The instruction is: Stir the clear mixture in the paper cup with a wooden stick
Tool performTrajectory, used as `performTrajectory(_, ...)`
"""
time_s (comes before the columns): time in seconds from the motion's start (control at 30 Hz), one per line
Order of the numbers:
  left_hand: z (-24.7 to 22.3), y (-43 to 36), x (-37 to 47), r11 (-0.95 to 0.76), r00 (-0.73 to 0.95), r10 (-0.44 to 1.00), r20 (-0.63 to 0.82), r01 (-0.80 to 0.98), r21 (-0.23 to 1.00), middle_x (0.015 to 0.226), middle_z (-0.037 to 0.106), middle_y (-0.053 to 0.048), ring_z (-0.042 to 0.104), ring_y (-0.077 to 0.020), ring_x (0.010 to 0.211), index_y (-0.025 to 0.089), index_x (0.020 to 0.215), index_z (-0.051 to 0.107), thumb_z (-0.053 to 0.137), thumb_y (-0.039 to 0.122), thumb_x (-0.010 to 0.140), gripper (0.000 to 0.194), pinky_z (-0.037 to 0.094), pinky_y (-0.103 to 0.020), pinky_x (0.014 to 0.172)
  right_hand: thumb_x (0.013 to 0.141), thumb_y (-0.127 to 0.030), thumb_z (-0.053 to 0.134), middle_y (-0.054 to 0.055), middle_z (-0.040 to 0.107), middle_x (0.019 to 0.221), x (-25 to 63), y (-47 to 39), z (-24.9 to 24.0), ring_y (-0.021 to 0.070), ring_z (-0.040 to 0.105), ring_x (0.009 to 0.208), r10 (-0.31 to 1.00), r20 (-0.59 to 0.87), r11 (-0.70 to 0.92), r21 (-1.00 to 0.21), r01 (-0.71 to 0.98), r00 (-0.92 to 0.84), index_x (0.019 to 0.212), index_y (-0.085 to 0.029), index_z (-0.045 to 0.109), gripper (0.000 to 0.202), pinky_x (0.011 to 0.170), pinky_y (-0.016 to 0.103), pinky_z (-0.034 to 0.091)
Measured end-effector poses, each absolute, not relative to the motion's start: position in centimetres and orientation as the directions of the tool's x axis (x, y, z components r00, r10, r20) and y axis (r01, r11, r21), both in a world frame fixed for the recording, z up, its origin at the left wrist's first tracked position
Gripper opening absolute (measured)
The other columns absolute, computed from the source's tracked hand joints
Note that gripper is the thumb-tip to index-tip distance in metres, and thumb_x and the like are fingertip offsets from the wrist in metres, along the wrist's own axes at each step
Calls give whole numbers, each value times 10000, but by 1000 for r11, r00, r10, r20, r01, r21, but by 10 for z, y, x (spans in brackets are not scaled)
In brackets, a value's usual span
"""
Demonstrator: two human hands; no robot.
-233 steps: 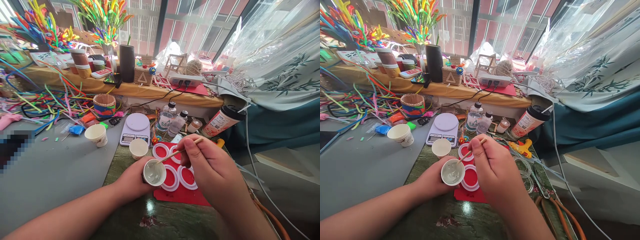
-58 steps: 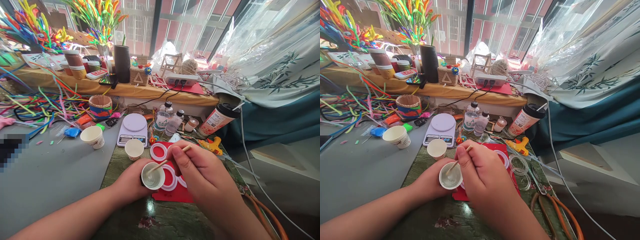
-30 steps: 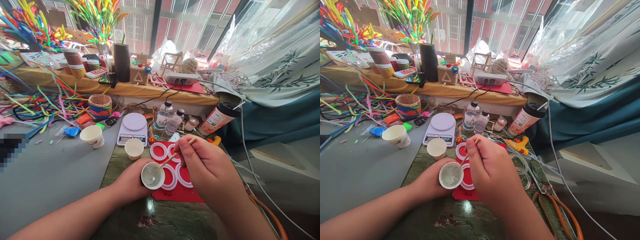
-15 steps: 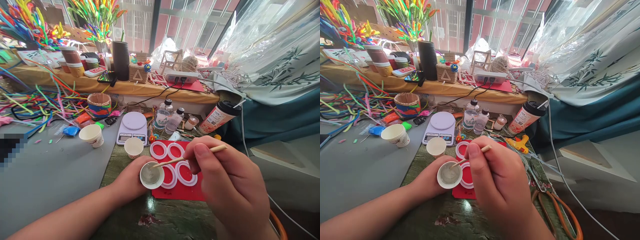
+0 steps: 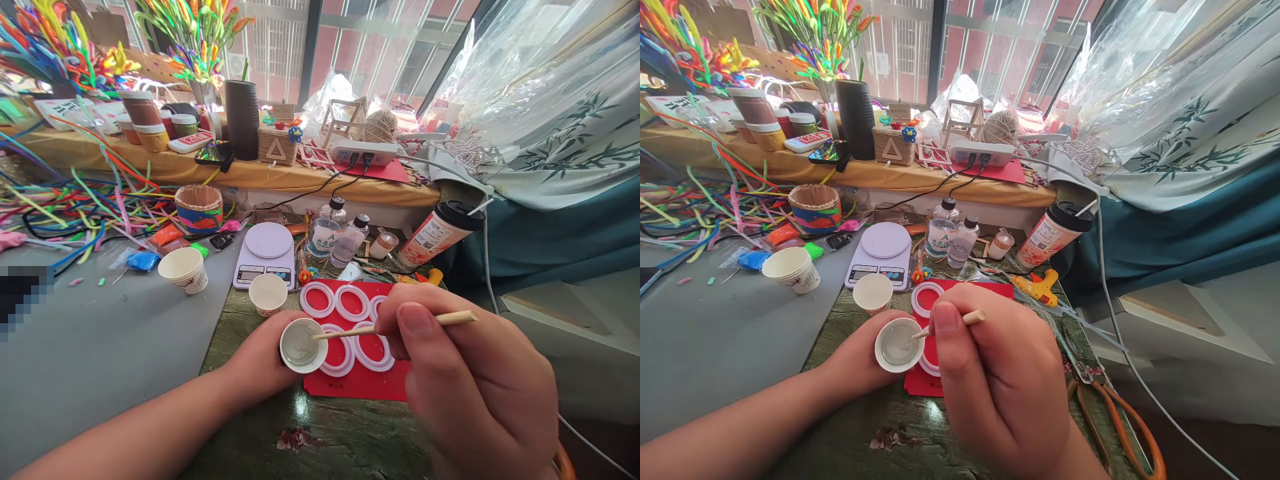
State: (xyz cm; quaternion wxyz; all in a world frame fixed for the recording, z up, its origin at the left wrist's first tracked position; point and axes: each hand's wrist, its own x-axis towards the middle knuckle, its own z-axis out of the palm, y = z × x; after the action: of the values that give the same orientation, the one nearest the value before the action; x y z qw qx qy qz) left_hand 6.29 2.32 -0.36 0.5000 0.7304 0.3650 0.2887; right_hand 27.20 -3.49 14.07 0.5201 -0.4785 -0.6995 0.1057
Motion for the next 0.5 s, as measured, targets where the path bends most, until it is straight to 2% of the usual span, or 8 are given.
performTrajectory(0.17,-4,24,63,-202,577,816,26,243,949,1253,813,-67,767,-295,1103,248,1225,758,891,204,829,420,623,-430,1012,1092,-115,586,-17,571,668,273,-32,141,152,514,550,780,622,550,-620,559,-77,793,-254,586,330,547,329,409)
performTrajectory(0.5,-1,24,64,-187,580,815,9,248,950,1232,819,-65,771,-298,1089,249,1214,761,900,225,821,417,630,-428,993,1090,-133,565,-29,572,647,270,-29,140,165,530,515,782,615,557,-611,563,-105,868,-267,604,262,564,342,454)
